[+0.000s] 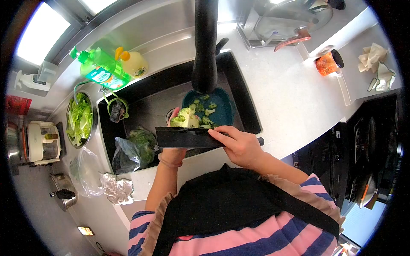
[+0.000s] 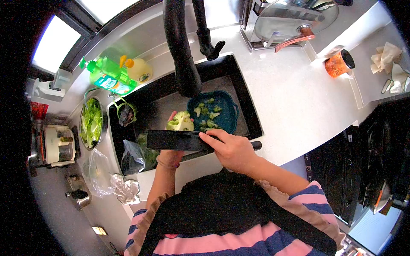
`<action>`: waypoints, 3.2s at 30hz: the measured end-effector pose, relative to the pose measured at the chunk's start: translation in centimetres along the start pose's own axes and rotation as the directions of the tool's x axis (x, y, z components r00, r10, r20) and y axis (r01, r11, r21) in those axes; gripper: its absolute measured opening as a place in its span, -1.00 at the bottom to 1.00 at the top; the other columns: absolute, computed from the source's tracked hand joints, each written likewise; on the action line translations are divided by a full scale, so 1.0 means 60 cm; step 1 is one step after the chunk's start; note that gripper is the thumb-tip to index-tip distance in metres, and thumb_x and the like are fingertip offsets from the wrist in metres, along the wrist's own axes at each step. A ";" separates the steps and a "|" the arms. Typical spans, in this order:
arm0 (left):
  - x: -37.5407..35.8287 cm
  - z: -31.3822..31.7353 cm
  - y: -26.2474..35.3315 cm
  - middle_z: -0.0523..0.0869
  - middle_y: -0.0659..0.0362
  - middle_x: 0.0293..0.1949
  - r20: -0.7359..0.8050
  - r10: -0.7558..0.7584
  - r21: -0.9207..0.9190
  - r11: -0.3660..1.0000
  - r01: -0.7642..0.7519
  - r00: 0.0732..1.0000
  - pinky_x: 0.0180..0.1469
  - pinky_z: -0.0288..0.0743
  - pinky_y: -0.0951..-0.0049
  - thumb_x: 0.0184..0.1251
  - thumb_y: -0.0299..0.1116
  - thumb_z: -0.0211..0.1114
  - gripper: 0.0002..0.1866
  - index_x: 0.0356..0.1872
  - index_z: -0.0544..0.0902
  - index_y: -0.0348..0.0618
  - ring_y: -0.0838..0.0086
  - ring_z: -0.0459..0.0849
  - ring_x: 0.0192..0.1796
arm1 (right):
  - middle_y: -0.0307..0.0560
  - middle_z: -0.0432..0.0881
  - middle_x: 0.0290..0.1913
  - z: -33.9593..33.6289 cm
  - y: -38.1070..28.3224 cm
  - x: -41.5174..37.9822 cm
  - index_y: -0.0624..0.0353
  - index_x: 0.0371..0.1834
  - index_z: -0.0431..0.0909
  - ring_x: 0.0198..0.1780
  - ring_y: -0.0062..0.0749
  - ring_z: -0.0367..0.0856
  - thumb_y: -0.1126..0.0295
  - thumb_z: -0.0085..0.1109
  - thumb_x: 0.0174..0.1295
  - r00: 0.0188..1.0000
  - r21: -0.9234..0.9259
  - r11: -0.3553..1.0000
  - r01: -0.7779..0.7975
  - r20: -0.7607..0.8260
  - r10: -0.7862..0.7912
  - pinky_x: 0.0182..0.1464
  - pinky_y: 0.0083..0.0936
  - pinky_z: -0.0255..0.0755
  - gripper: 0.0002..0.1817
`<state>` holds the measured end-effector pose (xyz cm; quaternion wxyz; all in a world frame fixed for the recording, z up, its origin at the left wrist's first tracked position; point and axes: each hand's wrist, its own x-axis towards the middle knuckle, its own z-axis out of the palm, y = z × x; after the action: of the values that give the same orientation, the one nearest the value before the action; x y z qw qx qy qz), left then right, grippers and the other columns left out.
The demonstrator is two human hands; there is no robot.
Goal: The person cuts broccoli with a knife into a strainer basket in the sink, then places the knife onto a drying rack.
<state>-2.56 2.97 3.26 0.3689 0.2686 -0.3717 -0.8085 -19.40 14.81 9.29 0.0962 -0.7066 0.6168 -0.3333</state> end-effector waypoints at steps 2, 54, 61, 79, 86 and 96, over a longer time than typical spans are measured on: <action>0.008 -0.026 -0.009 0.45 0.05 0.16 0.008 -0.153 -0.051 0.987 0.153 0.988 0.19 0.47 0.34 0.23 -0.36 0.30 -0.34 0.32 0.18 -0.06 0.31 0.50 0.18 | -0.10 0.55 -0.04 -0.001 -0.001 -0.001 0.10 0.12 0.49 -0.26 -0.31 0.66 0.58 0.13 -0.08 1.000 0.007 1.000 -0.002 -0.006 0.002 -0.32 -0.49 0.55 -0.44; -0.004 -0.024 -0.020 0.50 0.13 0.10 -0.032 -0.213 -0.036 0.977 0.212 0.977 0.17 0.41 0.42 0.11 -0.51 0.38 -0.32 0.26 0.27 -0.14 0.41 0.50 0.13 | -0.12 0.57 -0.06 0.008 0.032 -0.007 0.02 0.11 0.52 -0.29 -0.25 0.65 0.53 0.13 0.04 0.991 0.001 0.991 -0.130 0.039 0.130 -0.35 -0.47 0.56 -0.53; -0.009 -0.019 -0.024 0.50 -0.07 0.14 0.106 -0.072 0.130 0.990 0.058 0.992 0.18 0.47 0.29 0.34 -0.32 0.17 -0.45 0.29 0.24 -0.26 0.25 0.54 0.14 | -0.12 0.57 -0.06 0.006 0.002 0.003 0.08 0.09 0.52 -0.30 -0.32 0.67 0.51 0.11 0.00 1.000 -0.033 0.999 0.019 0.007 -0.019 -0.37 -0.50 0.55 -0.52; -0.036 -0.010 -0.004 0.60 0.04 -0.02 0.041 -0.128 -0.080 0.988 0.131 0.991 0.05 0.52 0.45 0.32 -0.26 0.18 -0.49 0.20 0.34 -0.33 0.42 0.62 -0.03 | -0.11 0.57 -0.04 0.000 0.009 0.000 0.08 0.13 0.48 -0.37 -0.38 0.66 0.52 0.09 -0.02 0.991 -0.098 0.990 0.105 0.091 -0.096 -0.41 -0.54 0.54 -0.48; -0.027 -0.042 -0.034 0.55 0.12 0.01 0.012 -0.217 -0.132 0.967 0.217 0.976 0.11 0.44 0.50 0.36 -0.29 0.15 -0.60 0.16 0.37 -0.20 0.47 0.55 0.02 | -0.05 0.61 -0.10 -0.005 0.020 0.003 0.16 0.03 0.55 -0.37 -0.37 0.67 0.60 0.12 -0.03 0.994 -0.086 0.992 0.089 0.069 -0.083 -0.46 -0.57 0.55 -0.55; -0.015 -0.037 -0.002 0.56 0.06 0.02 -0.007 -0.189 -0.321 0.931 0.177 0.982 0.10 0.50 0.35 0.29 -0.32 0.24 -0.53 0.17 0.35 -0.22 0.33 0.60 0.01 | -0.05 0.61 -0.09 -0.023 0.016 -0.002 0.15 0.05 0.54 -0.29 -0.31 0.67 0.62 0.13 -0.05 0.995 -0.072 0.997 0.041 0.090 -0.035 -0.38 -0.52 0.57 -0.51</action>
<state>-0.49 2.86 2.01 0.3376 0.2544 -0.2026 -0.8833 -21.00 15.12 9.79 0.0909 -0.7355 0.6102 -0.2801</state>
